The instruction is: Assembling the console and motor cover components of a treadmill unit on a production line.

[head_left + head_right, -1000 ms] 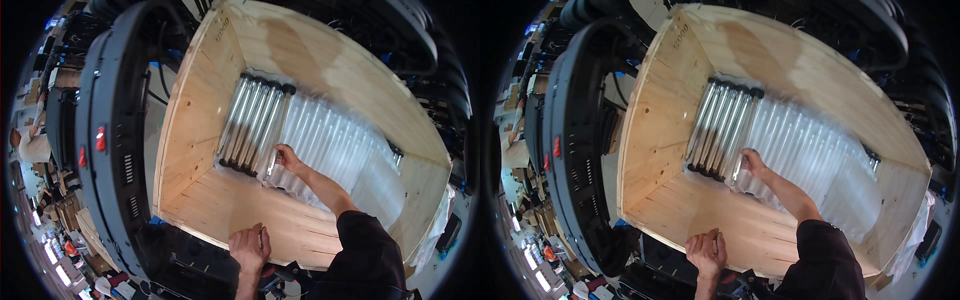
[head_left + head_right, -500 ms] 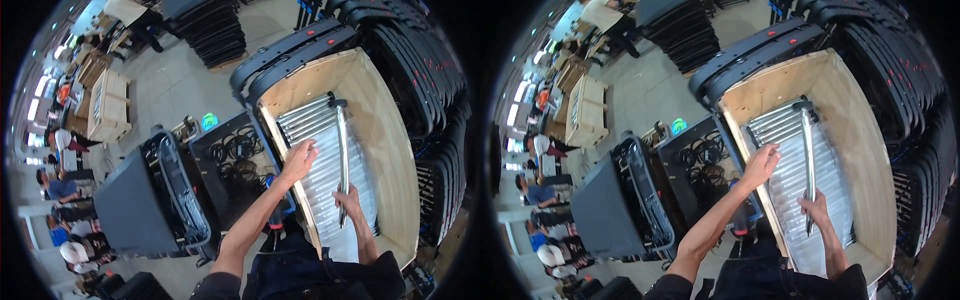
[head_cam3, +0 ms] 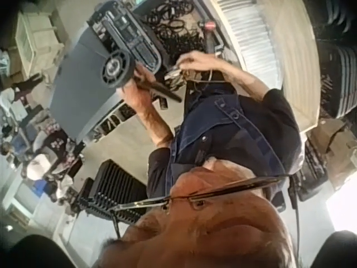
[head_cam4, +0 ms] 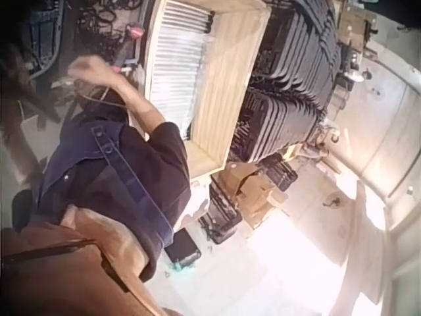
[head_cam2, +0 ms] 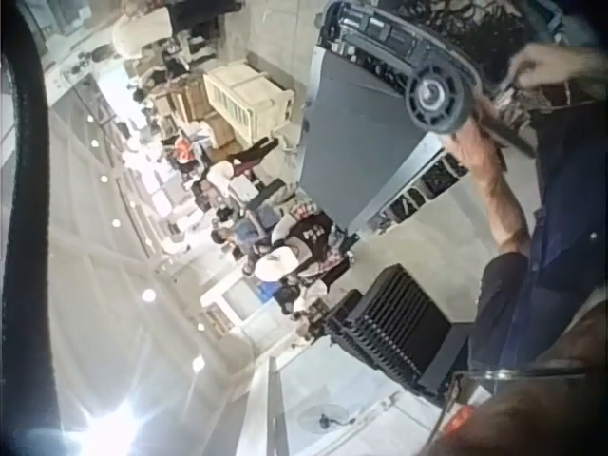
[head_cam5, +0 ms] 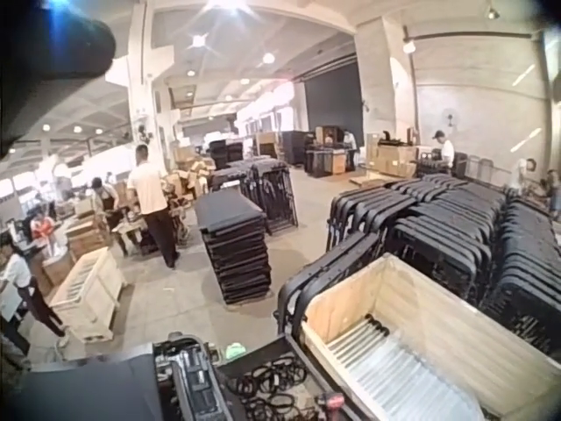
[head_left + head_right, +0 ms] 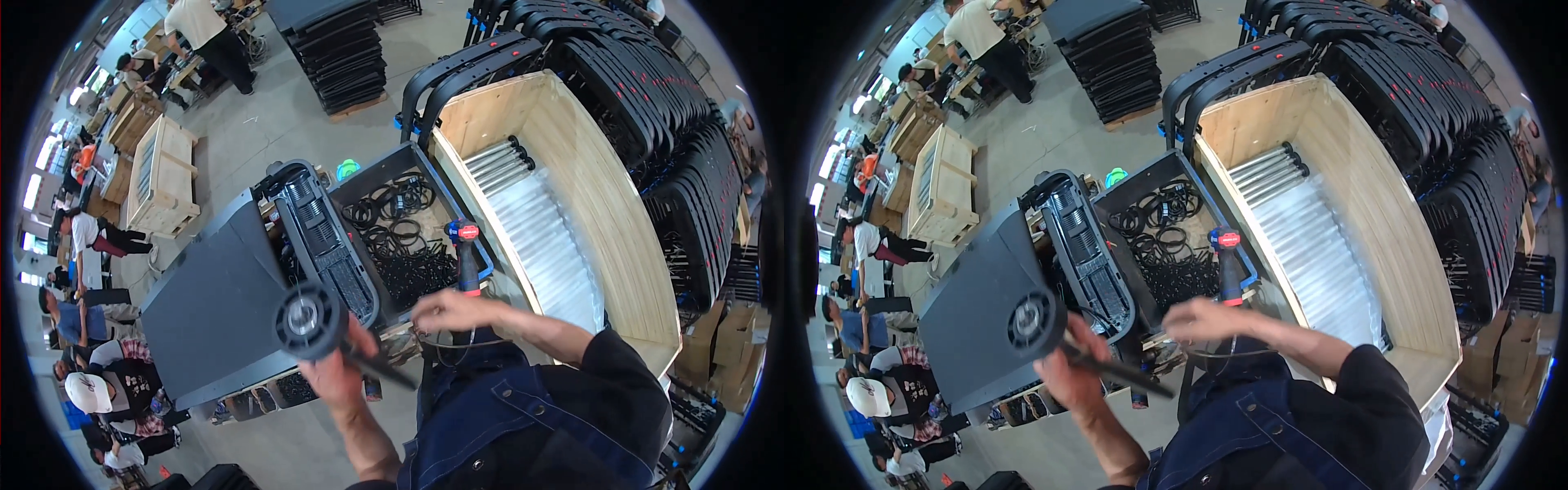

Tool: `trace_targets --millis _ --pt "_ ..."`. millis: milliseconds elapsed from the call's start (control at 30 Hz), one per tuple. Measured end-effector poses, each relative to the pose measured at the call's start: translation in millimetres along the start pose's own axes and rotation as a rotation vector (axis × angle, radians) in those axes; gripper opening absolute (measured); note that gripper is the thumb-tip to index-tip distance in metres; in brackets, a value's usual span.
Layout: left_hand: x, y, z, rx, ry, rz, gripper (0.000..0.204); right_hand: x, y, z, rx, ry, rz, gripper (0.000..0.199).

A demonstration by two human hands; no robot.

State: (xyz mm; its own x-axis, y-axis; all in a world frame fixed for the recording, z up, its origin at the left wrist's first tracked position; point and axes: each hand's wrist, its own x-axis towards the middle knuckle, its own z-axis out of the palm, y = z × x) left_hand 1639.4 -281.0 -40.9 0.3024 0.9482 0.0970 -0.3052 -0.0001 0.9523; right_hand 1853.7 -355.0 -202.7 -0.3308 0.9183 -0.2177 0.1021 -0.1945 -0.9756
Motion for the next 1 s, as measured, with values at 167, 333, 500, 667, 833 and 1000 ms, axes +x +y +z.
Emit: trace_targets --millis 167,333,500,667,833,1000 --pt "-37.0 -5.8 -54.7 0.114 -0.093 -0.393 0.043 138.1 110.7 -98.0 0.041 0.493 0.294 0.025" --pt "-69.8 -58.9 -83.0 0.022 0.048 -0.665 0.040 246.5 167.7 -155.0 0.034 0.891 0.661 0.042" --pt "-74.2 -89.5 -86.4 -0.134 0.237 -0.746 0.037 280.9 189.8 -165.0 -0.442 0.955 0.622 0.048" --pt "-52.9 -97.7 -78.1 -0.168 0.262 -0.729 0.034 257.3 133.1 -172.5 -0.157 0.768 0.358 0.035" --pt "-28.8 -111.1 -62.8 -0.179 0.083 -0.758 0.033 163.9 30.8 -159.6 0.213 0.606 0.100 0.040" --pt "-13.8 -122.3 -44.2 -0.081 -0.092 -0.702 0.062 89.7 -47.9 -90.2 0.284 0.266 0.146 0.040"
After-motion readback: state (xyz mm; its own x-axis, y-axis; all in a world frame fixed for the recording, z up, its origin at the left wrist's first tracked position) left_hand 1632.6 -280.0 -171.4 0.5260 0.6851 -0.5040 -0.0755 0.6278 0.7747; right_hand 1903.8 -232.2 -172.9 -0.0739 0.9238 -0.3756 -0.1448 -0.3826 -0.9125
